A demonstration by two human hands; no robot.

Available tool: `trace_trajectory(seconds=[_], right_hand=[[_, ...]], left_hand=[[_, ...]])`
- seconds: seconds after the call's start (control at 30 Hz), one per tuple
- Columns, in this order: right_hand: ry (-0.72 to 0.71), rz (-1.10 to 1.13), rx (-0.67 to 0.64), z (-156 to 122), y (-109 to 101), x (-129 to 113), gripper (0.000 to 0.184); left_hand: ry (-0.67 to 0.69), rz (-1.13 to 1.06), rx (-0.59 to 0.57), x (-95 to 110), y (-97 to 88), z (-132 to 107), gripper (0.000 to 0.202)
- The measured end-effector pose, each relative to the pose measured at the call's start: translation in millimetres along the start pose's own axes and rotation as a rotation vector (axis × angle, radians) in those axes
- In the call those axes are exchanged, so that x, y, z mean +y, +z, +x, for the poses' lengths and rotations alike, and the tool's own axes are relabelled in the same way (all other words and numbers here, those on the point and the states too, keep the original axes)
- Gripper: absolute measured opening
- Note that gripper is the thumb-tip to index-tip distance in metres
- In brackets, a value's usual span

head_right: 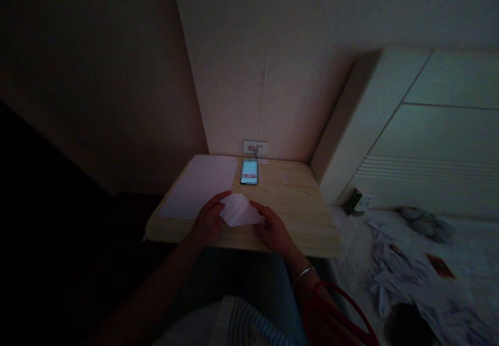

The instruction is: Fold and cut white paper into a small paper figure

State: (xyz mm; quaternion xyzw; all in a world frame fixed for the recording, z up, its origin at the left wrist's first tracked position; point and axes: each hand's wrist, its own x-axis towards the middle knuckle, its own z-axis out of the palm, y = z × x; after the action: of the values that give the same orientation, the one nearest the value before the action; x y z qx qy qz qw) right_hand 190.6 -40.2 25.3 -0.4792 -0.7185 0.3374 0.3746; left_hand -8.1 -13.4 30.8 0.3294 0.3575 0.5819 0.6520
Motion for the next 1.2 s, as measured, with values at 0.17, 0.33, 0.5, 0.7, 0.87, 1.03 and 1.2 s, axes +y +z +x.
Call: trace_trajectory(seconds=[0.17,0.33,0.5,0.7,0.87,1.03,1.2], right_hand=[[-0.086,-0.120,-0.068,2,-1,-5,0.063],[-0.111,-0.237,-0.097,3,-2,-12,0.061],[-0.121,-0.286,-0.028,3,1,-10,0.029],[-0.198,-0.446,0.116,0,1,-8,0.013],[-0.367,-0.560,0.108,0,-1,-10,0.018],[-0.404,-0.618,0.074,3,-2,-14,0.034],[-0.376,-0.708,0.044,3,0,-21,0.013]], left_hand=[[-0.008,0.075,-0.035,2,-1.5,2,0.035],[-0.053,0.122,-0.078,7,-1.3,3,0.035],[-0.007,0.110,-0.042,11,0.1,4,0.037],[-0.001,0.081,-0.014,10,3.2,3,0.038],[-0.008,0.088,-0.027,9,5.9,2,0.038],[-0.044,0.081,-0.021,14,10.2,-1,0.041],[-0.022,0.072,-0.026,13,9.9,0,0.039]])
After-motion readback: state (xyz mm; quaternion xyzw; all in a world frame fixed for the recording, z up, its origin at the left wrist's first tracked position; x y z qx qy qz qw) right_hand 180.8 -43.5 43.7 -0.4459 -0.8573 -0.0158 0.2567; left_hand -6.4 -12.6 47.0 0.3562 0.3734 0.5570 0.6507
